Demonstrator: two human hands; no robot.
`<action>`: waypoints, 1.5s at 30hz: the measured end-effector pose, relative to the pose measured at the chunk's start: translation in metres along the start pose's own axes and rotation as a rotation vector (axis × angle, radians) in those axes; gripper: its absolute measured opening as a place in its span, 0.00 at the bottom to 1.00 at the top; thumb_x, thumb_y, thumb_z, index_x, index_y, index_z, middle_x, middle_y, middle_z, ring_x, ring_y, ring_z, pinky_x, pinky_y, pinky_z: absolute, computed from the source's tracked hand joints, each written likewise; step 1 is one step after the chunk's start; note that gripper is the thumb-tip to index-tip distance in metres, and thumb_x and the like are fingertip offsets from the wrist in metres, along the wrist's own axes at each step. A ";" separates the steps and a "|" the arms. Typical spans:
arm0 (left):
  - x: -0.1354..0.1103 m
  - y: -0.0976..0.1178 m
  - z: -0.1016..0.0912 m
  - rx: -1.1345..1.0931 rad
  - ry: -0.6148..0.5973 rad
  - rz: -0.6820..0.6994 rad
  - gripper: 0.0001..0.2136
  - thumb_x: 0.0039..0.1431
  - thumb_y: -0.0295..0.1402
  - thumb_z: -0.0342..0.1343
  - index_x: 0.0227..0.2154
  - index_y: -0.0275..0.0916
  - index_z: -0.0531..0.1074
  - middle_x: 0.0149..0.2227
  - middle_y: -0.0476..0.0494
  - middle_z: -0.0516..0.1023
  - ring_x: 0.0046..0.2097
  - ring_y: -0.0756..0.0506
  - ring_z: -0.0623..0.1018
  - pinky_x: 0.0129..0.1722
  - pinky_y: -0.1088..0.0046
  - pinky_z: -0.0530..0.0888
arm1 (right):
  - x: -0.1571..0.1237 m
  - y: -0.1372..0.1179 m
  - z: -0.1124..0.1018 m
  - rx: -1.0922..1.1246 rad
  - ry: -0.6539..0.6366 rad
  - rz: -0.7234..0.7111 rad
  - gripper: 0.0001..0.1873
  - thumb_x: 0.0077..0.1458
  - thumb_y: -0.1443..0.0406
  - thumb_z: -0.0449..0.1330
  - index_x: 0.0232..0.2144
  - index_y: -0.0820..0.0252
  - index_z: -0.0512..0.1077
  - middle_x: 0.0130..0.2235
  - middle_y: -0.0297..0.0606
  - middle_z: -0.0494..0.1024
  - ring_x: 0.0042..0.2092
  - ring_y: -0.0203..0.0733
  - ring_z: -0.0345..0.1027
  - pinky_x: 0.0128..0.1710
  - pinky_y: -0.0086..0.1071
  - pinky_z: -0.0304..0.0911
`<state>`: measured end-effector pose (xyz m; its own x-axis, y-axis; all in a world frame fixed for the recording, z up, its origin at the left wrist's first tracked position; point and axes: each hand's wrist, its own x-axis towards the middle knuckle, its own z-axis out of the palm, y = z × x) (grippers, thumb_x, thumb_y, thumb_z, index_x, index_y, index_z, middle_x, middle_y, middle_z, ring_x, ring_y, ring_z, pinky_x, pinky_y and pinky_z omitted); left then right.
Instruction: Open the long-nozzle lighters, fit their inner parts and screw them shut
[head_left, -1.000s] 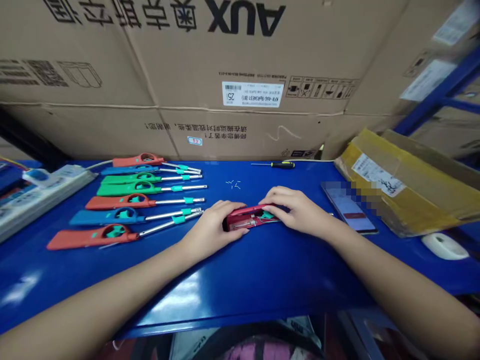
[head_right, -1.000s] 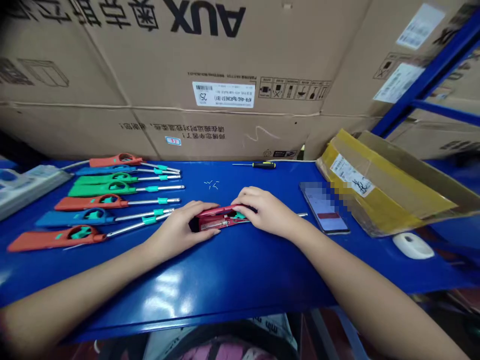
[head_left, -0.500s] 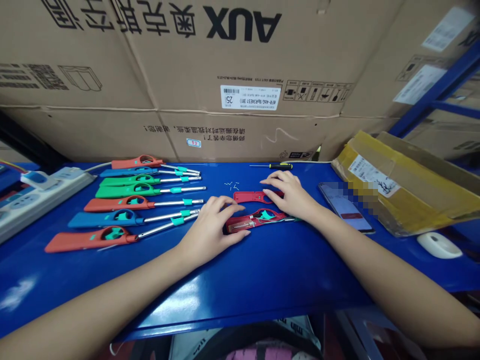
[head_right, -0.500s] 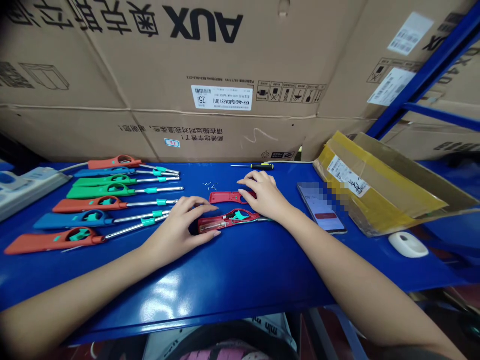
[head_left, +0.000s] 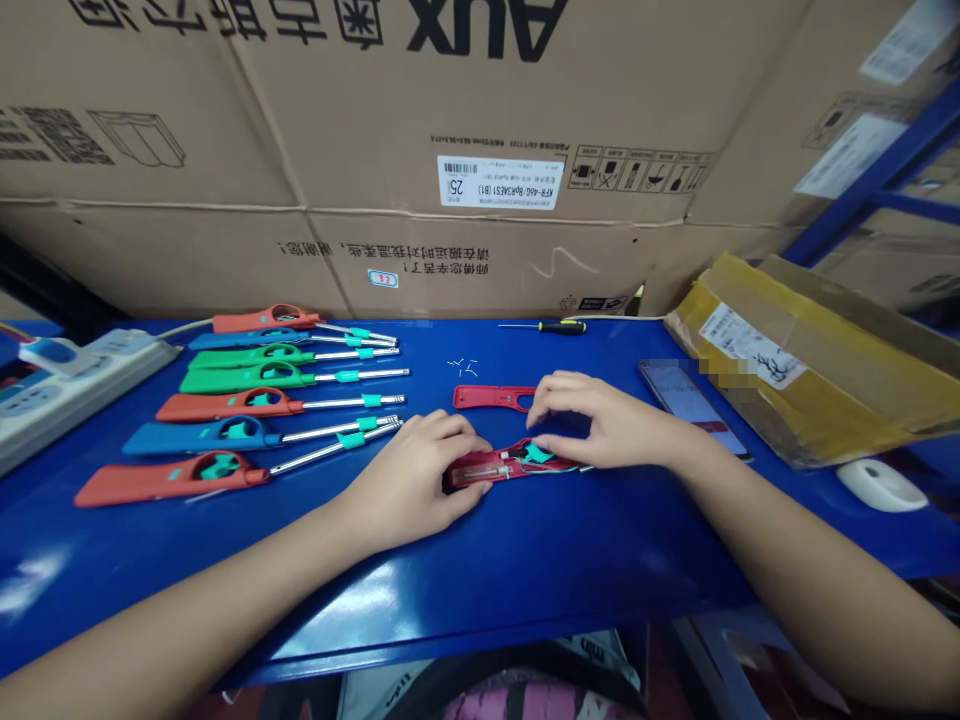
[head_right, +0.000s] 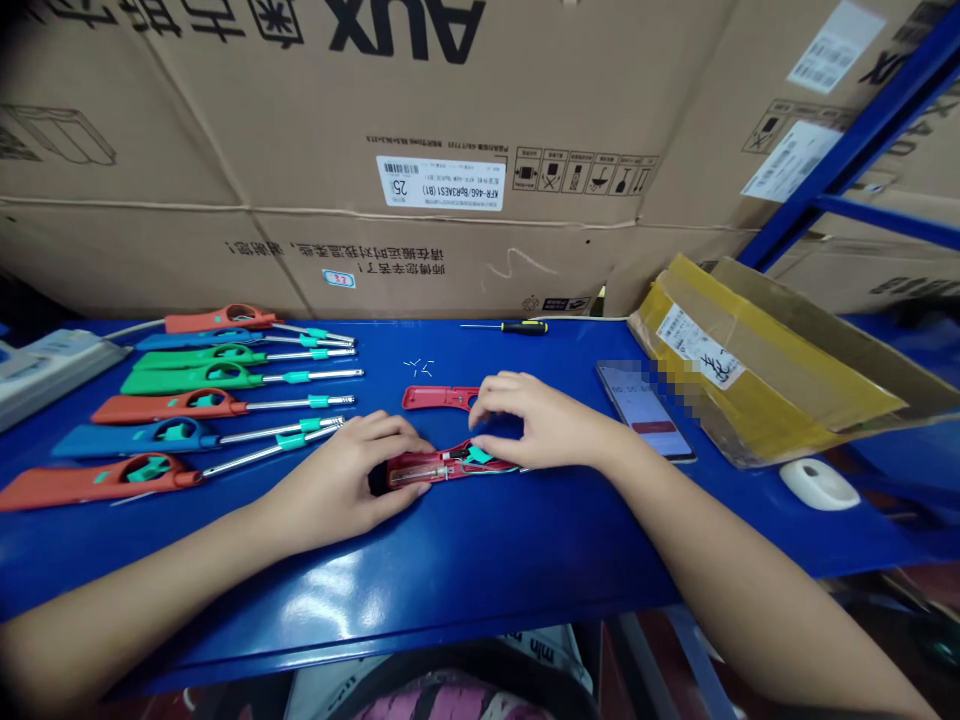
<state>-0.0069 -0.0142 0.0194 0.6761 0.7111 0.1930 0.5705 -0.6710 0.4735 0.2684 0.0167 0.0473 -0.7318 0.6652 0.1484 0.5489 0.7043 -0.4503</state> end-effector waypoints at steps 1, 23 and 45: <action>0.000 0.000 0.000 0.005 0.001 -0.006 0.11 0.62 0.35 0.60 0.47 0.43 0.75 0.43 0.45 0.77 0.45 0.41 0.74 0.45 0.60 0.71 | -0.001 -0.004 -0.002 0.033 -0.055 0.000 0.08 0.61 0.61 0.62 0.41 0.57 0.76 0.43 0.38 0.77 0.45 0.41 0.70 0.49 0.36 0.63; 0.002 -0.004 0.007 -0.056 0.043 0.008 0.12 0.64 0.37 0.61 0.49 0.42 0.76 0.45 0.43 0.78 0.47 0.41 0.75 0.49 0.58 0.73 | 0.003 -0.004 0.011 0.068 0.086 0.149 0.08 0.60 0.61 0.63 0.41 0.56 0.75 0.45 0.39 0.76 0.44 0.41 0.69 0.47 0.35 0.64; 0.006 -0.004 0.011 -0.082 0.067 0.005 0.07 0.63 0.35 0.60 0.43 0.43 0.75 0.44 0.44 0.78 0.46 0.41 0.74 0.49 0.59 0.72 | -0.002 -0.028 0.013 -0.010 0.079 0.213 0.01 0.60 0.67 0.63 0.34 0.56 0.73 0.35 0.33 0.78 0.34 0.37 0.68 0.34 0.32 0.61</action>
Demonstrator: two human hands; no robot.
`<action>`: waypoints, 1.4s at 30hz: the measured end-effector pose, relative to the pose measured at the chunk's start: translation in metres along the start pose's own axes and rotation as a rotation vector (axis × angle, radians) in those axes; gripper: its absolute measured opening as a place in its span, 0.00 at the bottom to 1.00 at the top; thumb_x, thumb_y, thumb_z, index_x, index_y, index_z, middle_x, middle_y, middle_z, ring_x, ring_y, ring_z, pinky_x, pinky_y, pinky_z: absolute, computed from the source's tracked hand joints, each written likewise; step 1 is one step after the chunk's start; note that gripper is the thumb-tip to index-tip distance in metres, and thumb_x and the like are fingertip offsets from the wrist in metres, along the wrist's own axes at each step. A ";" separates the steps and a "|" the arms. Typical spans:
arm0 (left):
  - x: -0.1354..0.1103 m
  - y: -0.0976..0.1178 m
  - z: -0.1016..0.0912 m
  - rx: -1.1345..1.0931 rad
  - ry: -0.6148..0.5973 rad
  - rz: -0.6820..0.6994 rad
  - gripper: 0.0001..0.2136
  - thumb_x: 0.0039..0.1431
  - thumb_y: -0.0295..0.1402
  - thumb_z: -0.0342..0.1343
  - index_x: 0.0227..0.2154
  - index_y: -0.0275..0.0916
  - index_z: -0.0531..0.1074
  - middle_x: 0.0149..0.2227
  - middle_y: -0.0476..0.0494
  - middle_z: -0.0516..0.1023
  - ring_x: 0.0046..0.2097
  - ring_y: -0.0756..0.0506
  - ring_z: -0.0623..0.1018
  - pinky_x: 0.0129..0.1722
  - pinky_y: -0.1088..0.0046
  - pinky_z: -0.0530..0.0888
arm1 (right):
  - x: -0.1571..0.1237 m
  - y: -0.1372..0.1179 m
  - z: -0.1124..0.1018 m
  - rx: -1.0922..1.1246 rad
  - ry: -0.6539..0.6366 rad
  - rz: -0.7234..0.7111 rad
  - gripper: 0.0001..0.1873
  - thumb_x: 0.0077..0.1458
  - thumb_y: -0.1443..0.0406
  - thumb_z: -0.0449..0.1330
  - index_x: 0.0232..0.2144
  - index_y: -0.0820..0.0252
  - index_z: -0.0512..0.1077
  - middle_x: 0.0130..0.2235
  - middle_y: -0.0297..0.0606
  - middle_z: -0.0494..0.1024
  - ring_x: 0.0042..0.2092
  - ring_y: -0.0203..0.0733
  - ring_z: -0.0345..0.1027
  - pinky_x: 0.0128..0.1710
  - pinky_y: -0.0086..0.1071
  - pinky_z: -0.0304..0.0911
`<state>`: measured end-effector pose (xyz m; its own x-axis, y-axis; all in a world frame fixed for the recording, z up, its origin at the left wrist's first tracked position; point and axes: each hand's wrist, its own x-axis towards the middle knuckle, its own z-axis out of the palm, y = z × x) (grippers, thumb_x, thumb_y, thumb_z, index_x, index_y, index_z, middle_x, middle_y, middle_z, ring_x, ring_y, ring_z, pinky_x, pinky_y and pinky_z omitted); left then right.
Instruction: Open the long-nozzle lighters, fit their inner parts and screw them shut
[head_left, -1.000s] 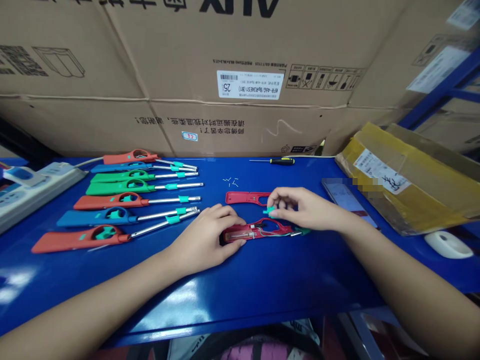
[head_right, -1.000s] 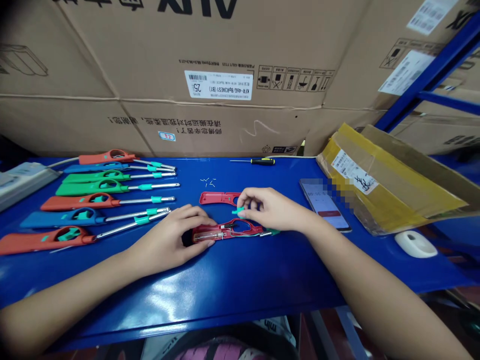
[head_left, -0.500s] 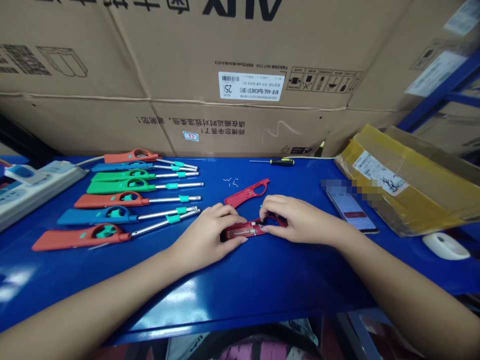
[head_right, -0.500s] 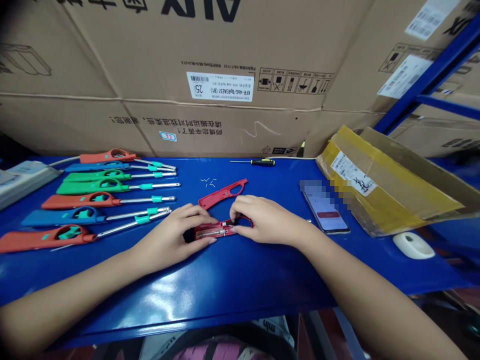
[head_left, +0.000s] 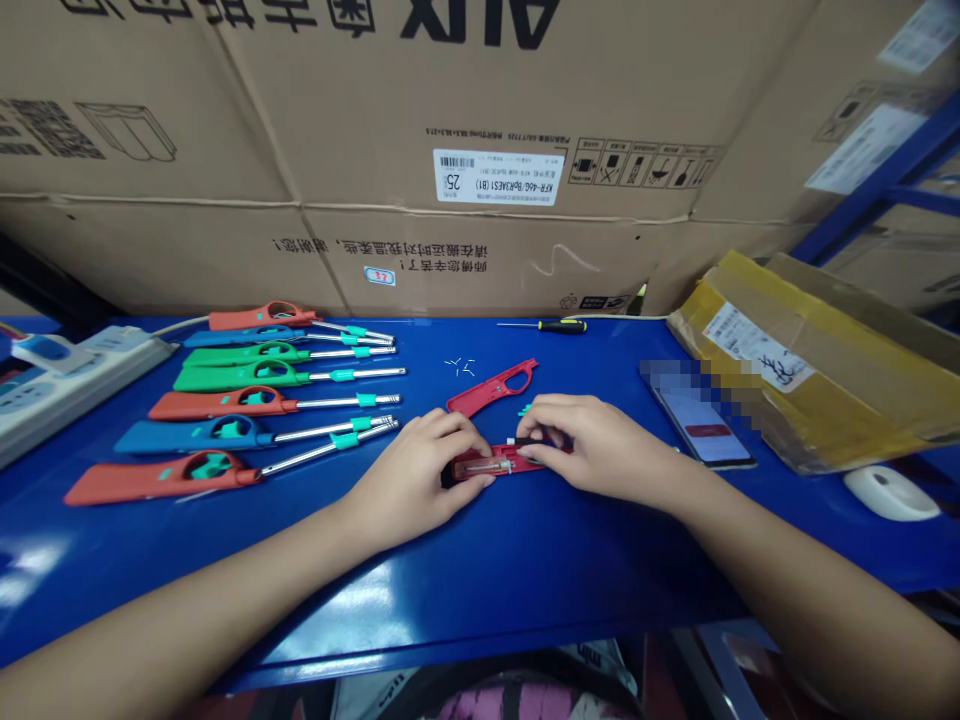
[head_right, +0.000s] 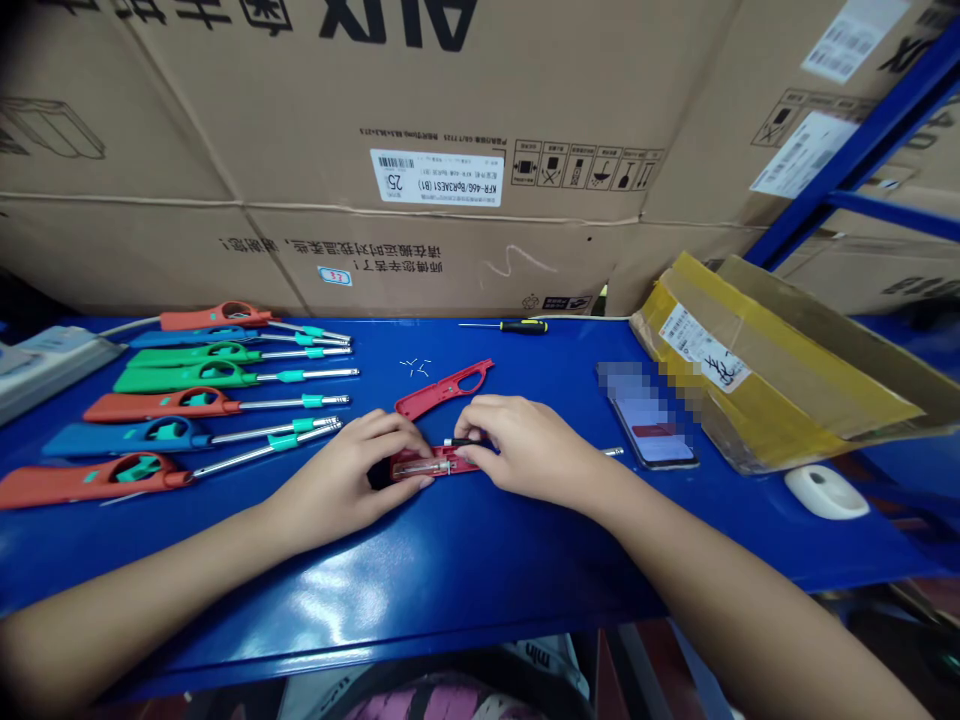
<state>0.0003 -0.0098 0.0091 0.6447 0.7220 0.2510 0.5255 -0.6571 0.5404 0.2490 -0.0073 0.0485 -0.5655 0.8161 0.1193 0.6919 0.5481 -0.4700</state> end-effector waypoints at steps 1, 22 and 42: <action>0.000 0.000 0.000 -0.004 0.003 -0.002 0.07 0.63 0.35 0.61 0.43 0.43 0.75 0.44 0.44 0.78 0.46 0.41 0.74 0.49 0.59 0.72 | 0.001 0.003 0.000 0.010 0.034 0.009 0.01 0.60 0.66 0.62 0.35 0.56 0.74 0.35 0.34 0.78 0.33 0.37 0.68 0.35 0.32 0.62; 0.007 -0.005 -0.004 -0.044 0.132 -0.078 0.07 0.67 0.38 0.57 0.39 0.40 0.75 0.39 0.46 0.80 0.40 0.44 0.75 0.42 0.64 0.73 | -0.003 0.067 -0.037 -0.117 -0.197 0.049 0.03 0.59 0.67 0.58 0.34 0.57 0.73 0.38 0.39 0.77 0.37 0.42 0.71 0.38 0.36 0.66; 0.004 -0.011 -0.015 0.175 -0.070 0.069 0.24 0.63 0.50 0.59 0.57 0.44 0.70 0.54 0.41 0.76 0.54 0.39 0.74 0.52 0.59 0.70 | 0.012 0.045 -0.005 -0.077 -0.056 0.020 0.07 0.61 0.63 0.61 0.30 0.58 0.72 0.30 0.33 0.77 0.30 0.35 0.67 0.29 0.29 0.57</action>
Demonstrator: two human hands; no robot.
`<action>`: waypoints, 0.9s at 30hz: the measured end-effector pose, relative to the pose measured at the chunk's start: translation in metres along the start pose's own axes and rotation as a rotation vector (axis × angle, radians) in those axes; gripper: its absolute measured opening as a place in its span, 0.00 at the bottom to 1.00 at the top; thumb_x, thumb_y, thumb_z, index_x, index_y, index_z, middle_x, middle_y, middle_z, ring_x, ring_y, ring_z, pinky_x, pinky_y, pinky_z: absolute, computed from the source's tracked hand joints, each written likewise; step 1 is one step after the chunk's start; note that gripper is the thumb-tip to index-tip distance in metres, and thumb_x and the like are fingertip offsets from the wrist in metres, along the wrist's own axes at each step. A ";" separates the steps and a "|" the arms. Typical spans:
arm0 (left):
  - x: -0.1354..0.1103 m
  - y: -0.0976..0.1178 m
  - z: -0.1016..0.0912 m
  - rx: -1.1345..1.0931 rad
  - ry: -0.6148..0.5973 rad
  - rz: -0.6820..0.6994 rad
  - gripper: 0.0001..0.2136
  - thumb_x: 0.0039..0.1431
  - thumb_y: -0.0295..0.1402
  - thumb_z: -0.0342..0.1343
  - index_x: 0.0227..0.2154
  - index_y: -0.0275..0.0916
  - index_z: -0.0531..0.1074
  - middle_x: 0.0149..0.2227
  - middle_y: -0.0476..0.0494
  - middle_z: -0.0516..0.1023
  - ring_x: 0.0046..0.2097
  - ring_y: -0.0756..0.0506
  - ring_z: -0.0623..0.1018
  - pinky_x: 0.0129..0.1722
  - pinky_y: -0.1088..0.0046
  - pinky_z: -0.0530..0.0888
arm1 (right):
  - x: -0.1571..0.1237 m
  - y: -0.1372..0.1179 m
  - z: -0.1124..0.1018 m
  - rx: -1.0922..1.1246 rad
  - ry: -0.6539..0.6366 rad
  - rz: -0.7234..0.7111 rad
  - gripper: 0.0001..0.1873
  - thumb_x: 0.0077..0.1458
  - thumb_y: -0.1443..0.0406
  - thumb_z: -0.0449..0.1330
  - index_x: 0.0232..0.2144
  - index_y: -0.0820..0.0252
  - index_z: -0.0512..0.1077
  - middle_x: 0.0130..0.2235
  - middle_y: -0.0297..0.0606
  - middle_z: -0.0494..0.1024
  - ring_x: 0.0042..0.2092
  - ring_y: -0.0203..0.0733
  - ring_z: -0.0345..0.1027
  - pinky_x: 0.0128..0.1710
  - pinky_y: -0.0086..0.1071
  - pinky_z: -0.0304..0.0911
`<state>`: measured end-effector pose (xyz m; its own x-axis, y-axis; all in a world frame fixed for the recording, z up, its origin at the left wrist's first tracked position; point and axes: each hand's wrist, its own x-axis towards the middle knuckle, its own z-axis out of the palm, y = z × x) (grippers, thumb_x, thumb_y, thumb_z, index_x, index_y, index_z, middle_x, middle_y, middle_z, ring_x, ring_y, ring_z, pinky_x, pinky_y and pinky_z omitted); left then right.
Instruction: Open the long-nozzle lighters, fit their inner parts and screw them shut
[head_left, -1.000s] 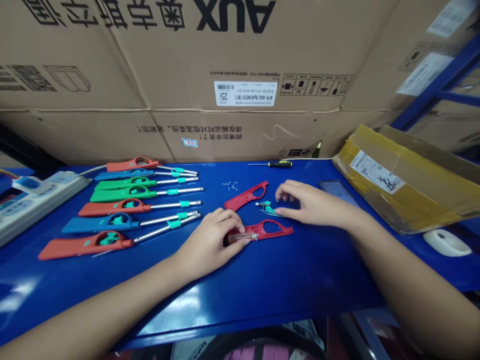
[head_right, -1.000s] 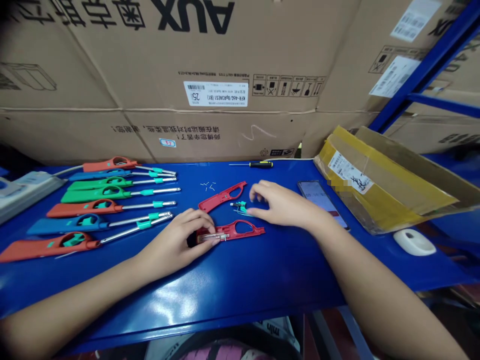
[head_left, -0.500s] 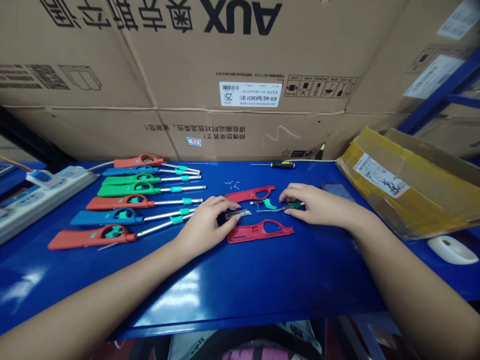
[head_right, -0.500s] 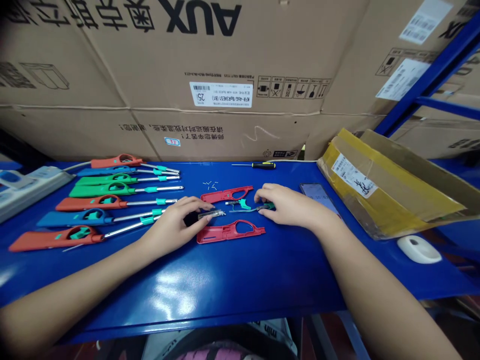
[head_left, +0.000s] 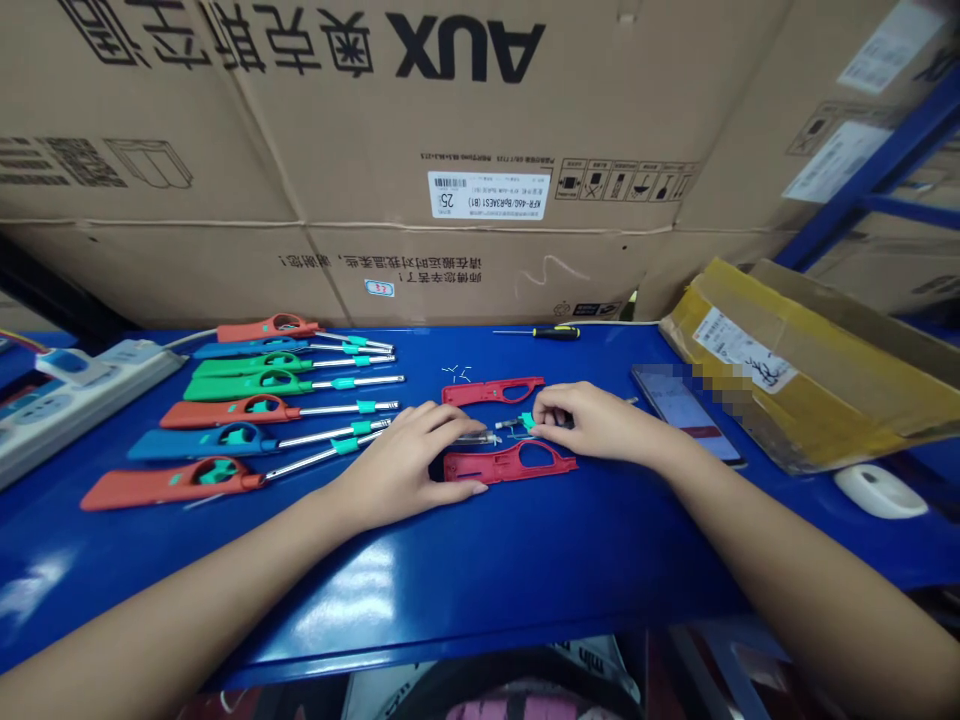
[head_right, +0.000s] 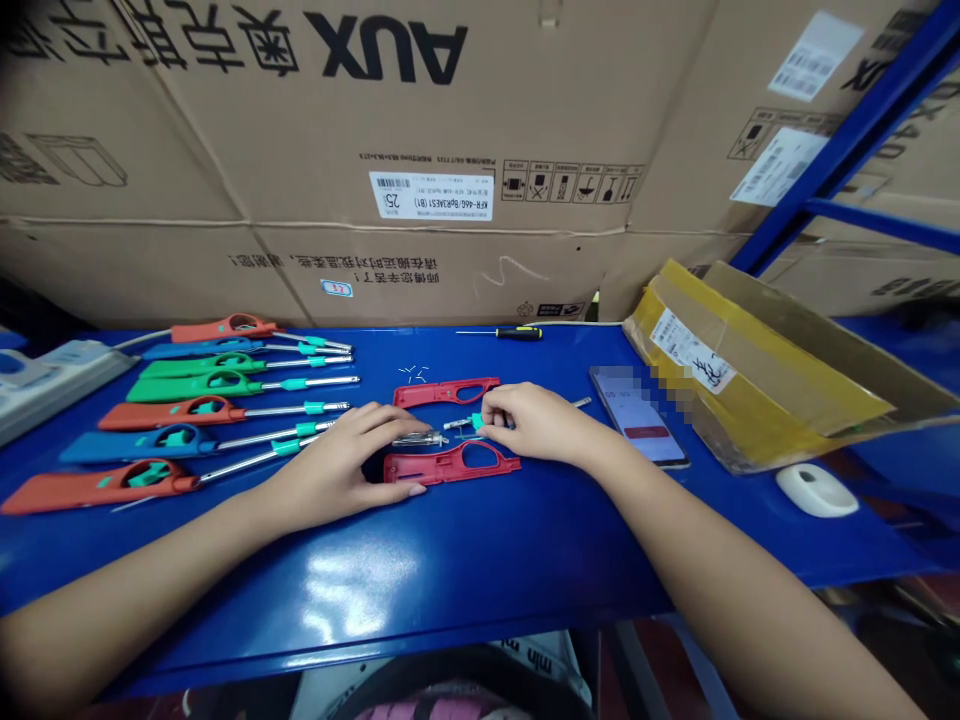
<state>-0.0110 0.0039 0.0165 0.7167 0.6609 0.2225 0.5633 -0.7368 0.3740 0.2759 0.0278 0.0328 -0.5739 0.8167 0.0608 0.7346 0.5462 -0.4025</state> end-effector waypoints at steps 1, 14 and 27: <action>0.000 -0.001 0.000 -0.005 -0.006 0.002 0.24 0.63 0.50 0.59 0.57 0.44 0.70 0.54 0.42 0.76 0.54 0.39 0.73 0.53 0.59 0.70 | -0.001 0.001 -0.002 0.010 -0.008 -0.011 0.07 0.60 0.62 0.62 0.30 0.58 0.72 0.30 0.33 0.77 0.30 0.35 0.67 0.29 0.29 0.57; -0.007 -0.001 -0.004 0.014 0.057 -0.001 0.17 0.68 0.46 0.56 0.54 0.46 0.72 0.53 0.45 0.76 0.54 0.41 0.73 0.53 0.59 0.68 | -0.001 0.009 -0.023 -0.110 0.320 0.252 0.20 0.59 0.59 0.58 0.19 0.56 0.60 0.22 0.32 0.69 0.26 0.37 0.59 0.28 0.33 0.49; -0.006 -0.003 -0.005 -0.037 0.105 0.046 0.10 0.70 0.36 0.53 0.47 0.43 0.77 0.48 0.44 0.77 0.50 0.43 0.74 0.50 0.61 0.70 | 0.000 -0.003 -0.008 -0.072 0.102 -0.008 0.09 0.62 0.62 0.59 0.29 0.57 0.72 0.34 0.34 0.78 0.38 0.40 0.69 0.42 0.35 0.56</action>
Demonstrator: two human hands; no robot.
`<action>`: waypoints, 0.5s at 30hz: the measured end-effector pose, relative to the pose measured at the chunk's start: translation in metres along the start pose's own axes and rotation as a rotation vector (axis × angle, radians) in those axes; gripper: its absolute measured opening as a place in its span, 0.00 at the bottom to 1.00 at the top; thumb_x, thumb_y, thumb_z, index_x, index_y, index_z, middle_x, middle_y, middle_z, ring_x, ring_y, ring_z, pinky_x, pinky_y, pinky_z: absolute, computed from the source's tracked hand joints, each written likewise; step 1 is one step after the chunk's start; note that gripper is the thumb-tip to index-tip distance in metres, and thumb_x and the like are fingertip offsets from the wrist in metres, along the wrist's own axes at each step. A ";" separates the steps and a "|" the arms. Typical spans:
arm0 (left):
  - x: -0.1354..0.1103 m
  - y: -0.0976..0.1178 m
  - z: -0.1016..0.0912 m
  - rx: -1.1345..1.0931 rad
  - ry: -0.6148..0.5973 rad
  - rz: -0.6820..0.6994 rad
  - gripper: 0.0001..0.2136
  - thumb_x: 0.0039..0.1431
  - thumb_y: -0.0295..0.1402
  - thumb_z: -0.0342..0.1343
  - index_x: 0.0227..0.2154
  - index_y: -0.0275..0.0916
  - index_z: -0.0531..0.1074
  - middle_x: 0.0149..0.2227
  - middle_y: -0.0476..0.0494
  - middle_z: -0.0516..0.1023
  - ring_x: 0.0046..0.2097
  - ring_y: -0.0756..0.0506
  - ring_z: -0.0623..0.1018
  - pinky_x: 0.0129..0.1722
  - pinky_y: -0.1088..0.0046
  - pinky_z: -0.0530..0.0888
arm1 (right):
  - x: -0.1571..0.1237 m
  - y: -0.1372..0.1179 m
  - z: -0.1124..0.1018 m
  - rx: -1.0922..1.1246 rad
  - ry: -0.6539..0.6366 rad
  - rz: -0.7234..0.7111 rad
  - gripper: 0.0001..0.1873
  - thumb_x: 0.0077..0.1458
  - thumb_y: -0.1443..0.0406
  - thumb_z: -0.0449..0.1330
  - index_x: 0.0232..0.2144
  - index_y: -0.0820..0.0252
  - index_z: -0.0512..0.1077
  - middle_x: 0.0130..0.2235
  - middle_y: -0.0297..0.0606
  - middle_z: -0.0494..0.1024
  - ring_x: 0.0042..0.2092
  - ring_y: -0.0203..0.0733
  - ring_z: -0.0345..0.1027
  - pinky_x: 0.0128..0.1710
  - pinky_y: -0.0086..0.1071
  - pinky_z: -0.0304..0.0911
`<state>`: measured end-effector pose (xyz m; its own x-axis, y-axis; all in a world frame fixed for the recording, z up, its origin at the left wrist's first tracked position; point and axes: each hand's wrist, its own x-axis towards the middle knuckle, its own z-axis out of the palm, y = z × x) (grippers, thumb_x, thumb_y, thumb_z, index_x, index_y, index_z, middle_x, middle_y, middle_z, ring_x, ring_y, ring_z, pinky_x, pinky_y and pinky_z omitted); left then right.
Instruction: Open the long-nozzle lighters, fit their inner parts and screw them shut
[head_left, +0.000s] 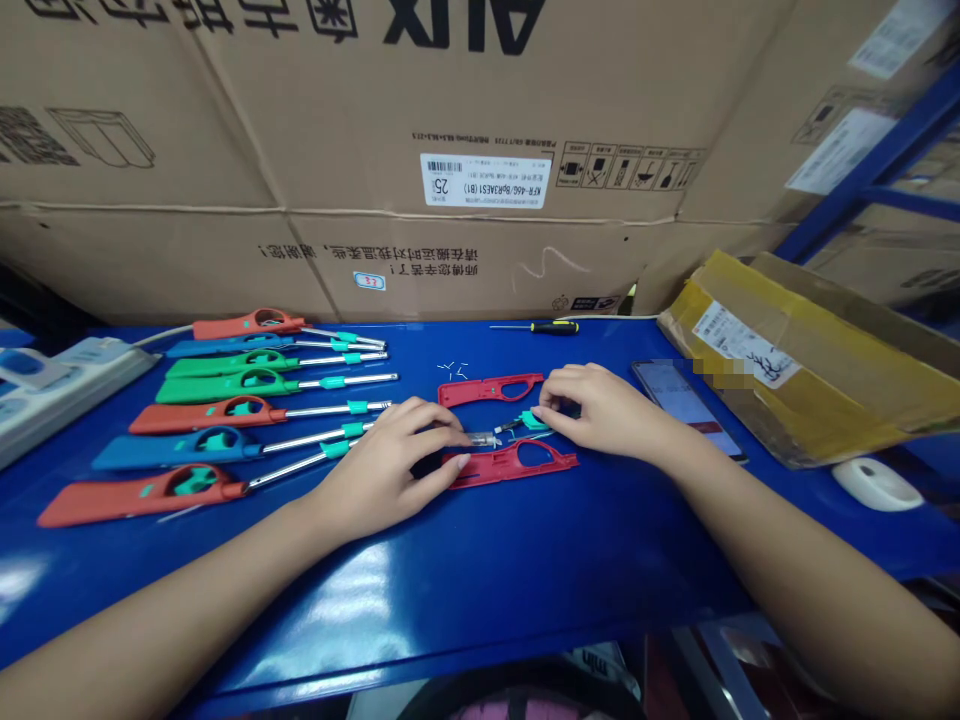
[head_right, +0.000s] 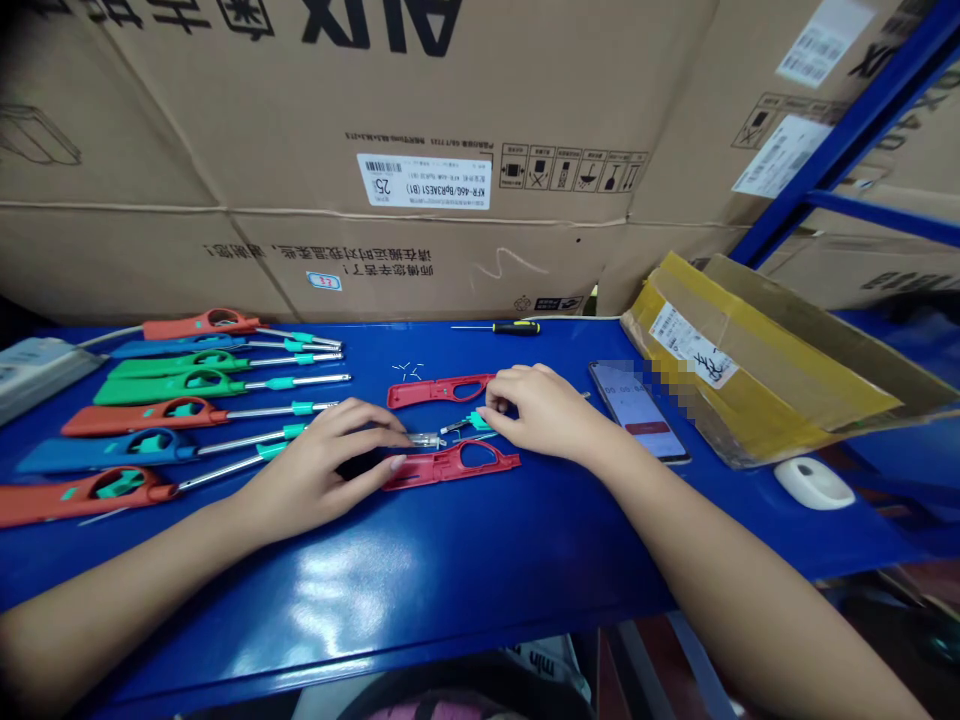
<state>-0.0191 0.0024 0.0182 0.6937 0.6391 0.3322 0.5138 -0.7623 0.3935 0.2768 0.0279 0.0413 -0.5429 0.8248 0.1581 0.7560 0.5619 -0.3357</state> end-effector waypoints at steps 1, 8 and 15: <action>0.000 0.000 0.001 0.006 -0.006 -0.008 0.10 0.69 0.37 0.54 0.47 0.43 0.77 0.48 0.44 0.77 0.50 0.42 0.74 0.51 0.61 0.70 | 0.000 -0.002 0.002 0.011 0.006 0.012 0.10 0.62 0.62 0.58 0.29 0.57 0.71 0.33 0.34 0.78 0.37 0.40 0.69 0.41 0.35 0.56; 0.002 -0.003 0.006 -0.026 -0.008 -0.016 0.11 0.69 0.37 0.54 0.49 0.42 0.76 0.49 0.42 0.76 0.51 0.43 0.74 0.53 0.61 0.71 | -0.002 0.002 0.008 0.133 -0.016 0.043 0.11 0.57 0.61 0.65 0.42 0.57 0.75 0.37 0.35 0.77 0.38 0.40 0.69 0.38 0.33 0.61; 0.001 -0.001 0.008 -0.019 -0.034 -0.012 0.12 0.70 0.37 0.53 0.52 0.43 0.75 0.53 0.42 0.75 0.53 0.42 0.74 0.54 0.59 0.71 | 0.000 -0.002 0.018 0.293 0.038 0.057 0.10 0.61 0.66 0.60 0.43 0.58 0.79 0.40 0.40 0.79 0.35 0.38 0.69 0.39 0.35 0.65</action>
<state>-0.0151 0.0032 0.0113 0.7044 0.6441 0.2981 0.5131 -0.7523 0.4133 0.2684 0.0259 0.0258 -0.4840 0.8595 0.1643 0.6444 0.4771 -0.5975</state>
